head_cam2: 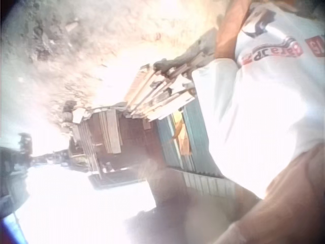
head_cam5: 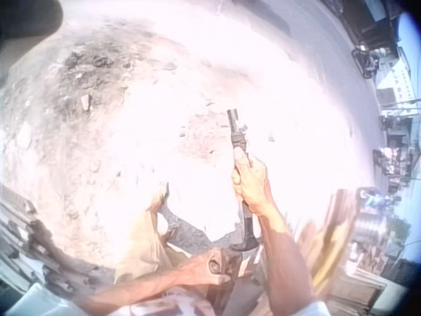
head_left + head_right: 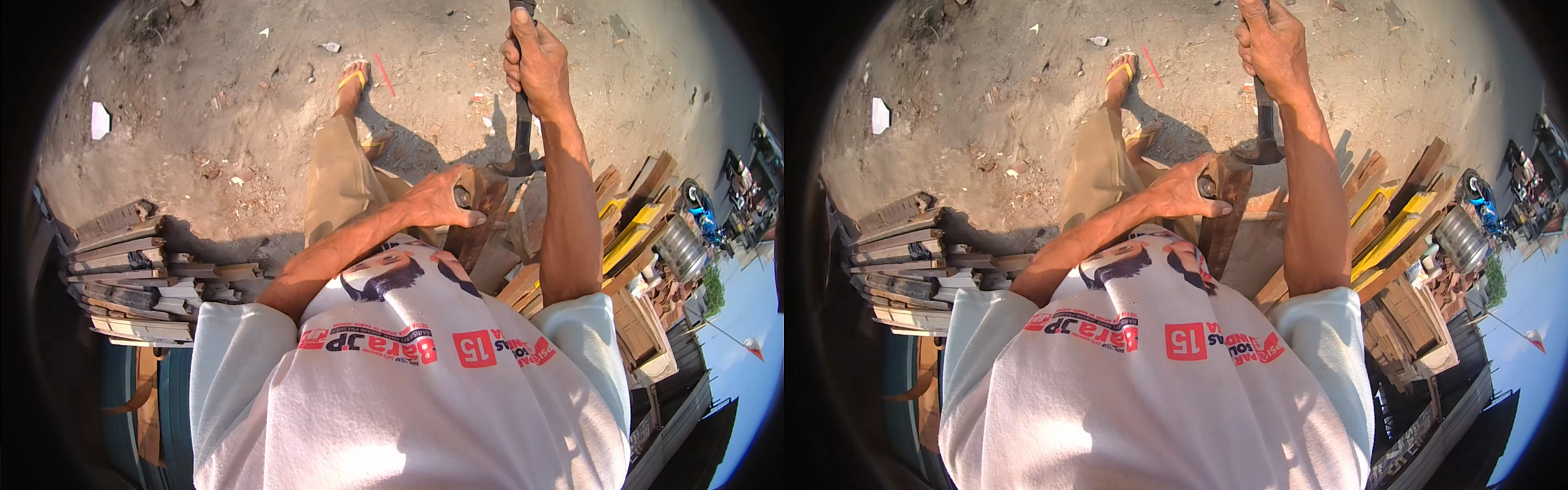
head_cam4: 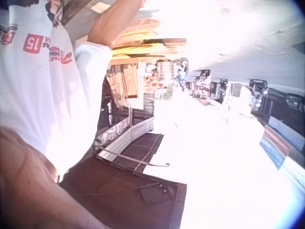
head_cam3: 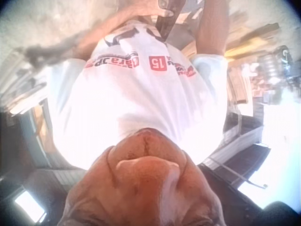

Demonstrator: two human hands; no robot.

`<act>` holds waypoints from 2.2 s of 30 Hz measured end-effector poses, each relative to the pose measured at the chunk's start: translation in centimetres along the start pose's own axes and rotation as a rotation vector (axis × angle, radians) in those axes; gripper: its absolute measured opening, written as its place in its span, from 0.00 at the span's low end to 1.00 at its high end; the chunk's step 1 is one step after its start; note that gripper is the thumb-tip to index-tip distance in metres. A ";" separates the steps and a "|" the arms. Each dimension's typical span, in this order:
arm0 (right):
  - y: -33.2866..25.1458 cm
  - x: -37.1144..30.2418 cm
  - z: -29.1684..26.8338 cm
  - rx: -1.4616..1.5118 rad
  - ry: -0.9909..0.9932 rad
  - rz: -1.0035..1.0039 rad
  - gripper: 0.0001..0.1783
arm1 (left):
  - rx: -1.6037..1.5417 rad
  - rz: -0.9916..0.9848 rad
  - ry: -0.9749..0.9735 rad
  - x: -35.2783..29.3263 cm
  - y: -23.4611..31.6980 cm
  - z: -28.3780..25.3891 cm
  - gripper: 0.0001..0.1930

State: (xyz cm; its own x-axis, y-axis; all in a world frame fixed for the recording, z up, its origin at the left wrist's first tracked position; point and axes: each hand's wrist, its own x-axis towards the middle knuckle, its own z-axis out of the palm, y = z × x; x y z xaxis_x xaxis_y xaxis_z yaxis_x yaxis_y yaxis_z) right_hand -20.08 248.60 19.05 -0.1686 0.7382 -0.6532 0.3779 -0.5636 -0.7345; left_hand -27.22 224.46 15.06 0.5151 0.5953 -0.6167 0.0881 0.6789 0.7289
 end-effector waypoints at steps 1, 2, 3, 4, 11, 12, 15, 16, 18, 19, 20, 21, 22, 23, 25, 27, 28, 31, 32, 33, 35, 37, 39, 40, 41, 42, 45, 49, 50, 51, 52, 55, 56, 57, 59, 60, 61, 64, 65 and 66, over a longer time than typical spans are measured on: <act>0.0 0.4 0.4 -0.018 -0.008 -0.006 0.27 | 0.065 -0.057 -0.013 0.3 0.2 -0.6 0.53; 0.0 0.7 0.7 -0.035 -0.003 -0.007 0.27 | 0.067 -0.066 -0.018 0.4 0.2 -0.6 0.53; 0.1 1.1 0.8 -0.052 0.000 -0.009 0.27 | 0.068 -0.075 -0.022 0.4 0.1 -0.5 0.53; 0.3 1.3 0.7 -0.079 -0.014 -0.006 0.27 | 0.069 -0.084 -0.027 0.4 0.1 -0.4 0.53; 0.9 2.1 1.1 -0.120 -0.006 0.044 0.26 | -0.007 -0.071 0.056 -0.7 1.0 -0.2 0.58; 1.9 2.2 0.4 -0.131 -0.025 0.018 0.27 | 0.005 -0.067 0.052 -0.8 0.9 0.0 0.58; 5.0 4.0 -0.7 -0.172 -0.082 -0.045 0.31 | 0.024 -0.041 0.056 -0.3 0.6 0.4 0.60; 5.0 3.9 -0.9 -0.178 -0.091 -0.016 0.30 | 0.023 -0.037 0.046 -0.3 0.5 0.6 0.60; 4.0 3.7 -0.3 -0.186 -0.120 0.034 0.29 | 0.006 -0.029 0.045 -0.4 0.7 0.1 0.61; 3.3 3.8 -0.2 -0.172 -0.172 0.052 0.27 | -0.013 -0.023 0.045 -0.7 0.7 0.0 0.61; 2.5 3.6 0.0 -0.133 -0.190 0.006 0.26 | -0.035 -0.024 0.048 -1.1 0.6 0.1 0.61; 1.6 3.4 0.0 -0.093 -0.207 -0.039 0.26 | -0.048 -0.019 0.081 -1.5 0.9 0.2 0.61; 0.7 3.0 -0.2 -0.050 -0.220 -0.083 0.26 | -0.055 -0.015 0.097 -1.4 0.7 0.3 0.61; -0.2 2.4 -0.6 -0.054 -0.239 -0.125 0.24 | -0.061 -0.018 0.106 -1.3 0.1 0.6 0.60; -2.4 -0.2 0.5 -0.237 -0.110 -0.200 0.23 | -0.058 -0.051 0.085 -1.8 -0.2 1.1 0.59; -4.7 -2.8 1.1 -0.452 0.092 -0.293 0.23 | -0.021 -0.082 0.044 -1.5 0.9 0.4 0.57; -4.5 -3.7 0.7 -0.521 0.143 -0.359 0.24 | 0.031 -0.142 0.059 -2.0 1.0 0.5 0.57; -5.4 -4.1 0.6 -0.524 0.243 -0.354 0.23 | 0.128 -0.087 0.018 -0.4 -0.9 3.0 0.57; -6.1 -3.8 0.4 -0.429 0.161 -0.308 0.22 | 0.042 -0.107 0.026 -0.9 1.4 2.6 0.53; -6.8 -3.4 0.3 -0.396 0.083 -0.283 0.18 | 0.082 -0.096 0.061 -0.4 0.6 3.1 0.50; -6.5 -2.3 -0.4 -0.129 -0.141 -0.267 0.16 | -0.005 -0.018 0.020 -0.2 -0.2 3.6 0.46; -7.4 -1.9 -0.1 0.013 -0.296 -0.213 0.15 | -0.058 0.035 -0.004 -0.1 0.1 4.2 0.46; -7.1 -0.5 1.2 -0.144 -0.270 -0.253 0.15 | -0.090 0.071 0.016 0.2 -0.8 4.3 0.43; -5.8 -0.2 1.4 -0.293 -0.167 -0.318 0.15 | -0.083 0.068 -0.019 0.2 -1.8 4.5 0.44; -4.6 0.4 1.9 -0.328 0.021 -0.323 0.17 | -0.086 0.060 -0.038 0.4 -3.0 4.5 0.44; -4.6 0.5 1.7 -0.296 0.135 -0.342 0.17 | -0.097 0.058 -0.025 0.9 -3.7 4.0 0.44; -5.3 -1.1 -1.6 -0.154 0.402 -0.403 0.21 | -0.074 0.091 0.008 1.2 -3.9 3.7 0.40; -7.3 -1.5 -2.6 -0.021 0.114 -0.231 0.18 | -0.044 0.073 0.011 0.8 -2.6 3.7 0.42; -8.0 -1.0 -2.6 0.043 0.025 -0.185 0.17 | -0.050 0.088 -0.010 1.0 -2.8 4.0 0.43; -8.3 0.5 -1.9 0.111 -0.072 -0.136 0.16 | -0.139 0.052 -0.059 0.1 -0.7 4.0 0.44; -8.3 1.5 -1.6 0.180 -0.167 -0.087 0.15 | -0.128 0.060 -0.063 0.4 -0.5 4.6 0.43; -8.1 1.5 -0.1 -0.048 0.057 -0.179 0.17 | -0.098 0.078 -0.061 0.1 -0.2 5.3 0.42; -8.6 1.7 0.5 -0.110 0.132 -0.308 0.18 | -0.097 0.095 -0.019 0.7 -0.3 4.6 0.42; -8.8 0.7 0.5 -0.169 0.205 -0.420 0.19 | -0.108 0.097 0.017 0.6 -0.5 4.4 0.41; -9.2 -1.2 -0.1 -0.247 0.270 -0.527 0.20 | -0.110 0.133 -0.049 1.5 -0.9 4.9 0.43; -8.7 -1.0 -0.1 -0.240 0.234 -0.447 0.19 | 0.004 0.036 -0.034 0.8 0.4 4.1 0.44; -7.7 0.2 -0.2 -0.248 0.234 -0.445 0.19 | 0.106 -0.070 -0.027 0.3 1.7 3.5 0.46; -4.9 5.0 -0.8 -0.343 0.283 -0.267 0.17 | 0.154 -0.053 -0.057 0.0 0.6 3.0 0.50; -4.8 4.0 0.0 -0.358 0.269 -0.290 0.17 | 0.114 -0.047 -0.064 -0.2 0.5 3.2 0.50; -6.1 2.6 -0.2 -0.389 0.249 -0.316 0.19 | -0.023 0.010 -0.091 -0.3 0.1 2.8 0.51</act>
State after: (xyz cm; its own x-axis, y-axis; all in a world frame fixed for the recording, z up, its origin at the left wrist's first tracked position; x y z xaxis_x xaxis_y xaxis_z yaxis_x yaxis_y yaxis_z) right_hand -22.62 253.98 21.86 -0.1262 0.9409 -0.3142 0.6602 -0.1567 -0.7346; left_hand -24.98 223.15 16.15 0.5911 0.5614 -0.5791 0.0631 0.6836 0.7271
